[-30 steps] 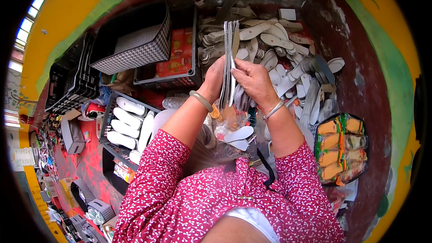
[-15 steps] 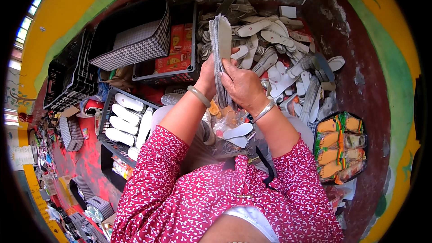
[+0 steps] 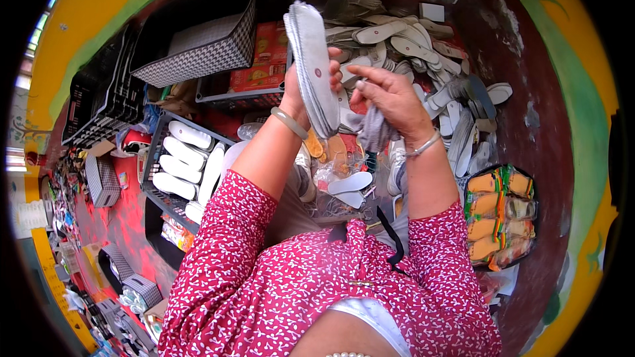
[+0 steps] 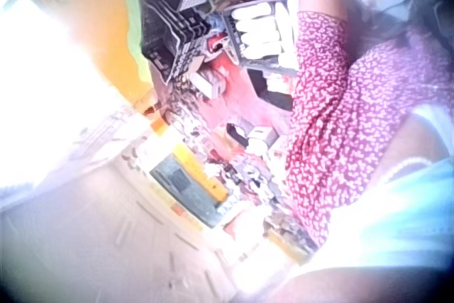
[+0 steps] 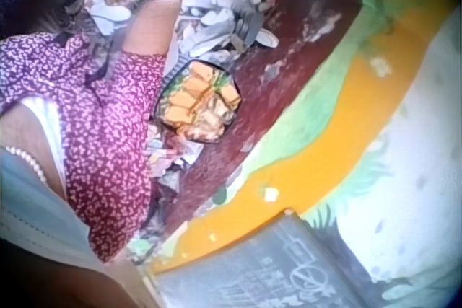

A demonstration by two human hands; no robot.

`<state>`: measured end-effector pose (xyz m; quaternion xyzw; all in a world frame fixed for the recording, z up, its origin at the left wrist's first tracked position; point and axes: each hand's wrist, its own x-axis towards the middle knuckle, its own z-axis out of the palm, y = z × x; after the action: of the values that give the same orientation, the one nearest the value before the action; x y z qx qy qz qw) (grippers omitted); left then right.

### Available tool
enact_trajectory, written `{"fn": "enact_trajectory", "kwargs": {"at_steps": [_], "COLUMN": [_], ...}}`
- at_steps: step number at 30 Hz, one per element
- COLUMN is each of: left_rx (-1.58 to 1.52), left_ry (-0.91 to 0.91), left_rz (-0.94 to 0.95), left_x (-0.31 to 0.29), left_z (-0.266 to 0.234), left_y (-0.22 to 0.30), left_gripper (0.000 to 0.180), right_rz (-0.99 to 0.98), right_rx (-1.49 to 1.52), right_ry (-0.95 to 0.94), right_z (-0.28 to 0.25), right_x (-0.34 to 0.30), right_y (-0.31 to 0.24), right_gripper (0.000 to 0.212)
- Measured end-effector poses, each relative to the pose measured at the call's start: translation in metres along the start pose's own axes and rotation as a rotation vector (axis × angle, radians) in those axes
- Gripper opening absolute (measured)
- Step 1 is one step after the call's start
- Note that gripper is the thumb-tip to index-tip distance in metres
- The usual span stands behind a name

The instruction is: The person sorts white shoe insoles from a large pile into a black plastic crate by hand, handling them in small stacks and placing them neatly.

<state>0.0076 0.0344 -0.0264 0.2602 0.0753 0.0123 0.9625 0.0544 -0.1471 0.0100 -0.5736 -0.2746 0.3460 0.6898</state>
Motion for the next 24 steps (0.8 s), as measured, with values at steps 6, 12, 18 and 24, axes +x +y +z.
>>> {"fn": "enact_trajectory", "kwargs": {"at_steps": [6, 12, 18, 24], "left_rx": [-0.391, -0.234, -0.169, -0.146], "left_ry": [-0.209, 0.407, 0.187, -0.001], "left_rz": [0.083, 0.222, 0.474, 0.550], "left_x": [0.007, 0.004, 0.002, -0.013], "left_z": [-0.028, -0.013, 0.007, 0.005], "left_y": [0.023, 0.010, 0.028, 0.064], "left_gripper": [0.038, 0.028, 0.038, 0.051], "right_rz": [-0.210, -0.514, 0.088, 0.203], "right_rx": [-0.699, -1.133, 0.282, 0.551], "right_ry": [0.040, 0.212, 0.264, 0.118], "right_z": [0.026, 0.063, 0.029, 0.001], "right_x": [-0.008, -0.003, 0.007, -0.006], "right_y": [-0.005, 0.027, 0.020, 0.015], "right_gripper": [0.055, 0.047, 0.024, 0.030]}}
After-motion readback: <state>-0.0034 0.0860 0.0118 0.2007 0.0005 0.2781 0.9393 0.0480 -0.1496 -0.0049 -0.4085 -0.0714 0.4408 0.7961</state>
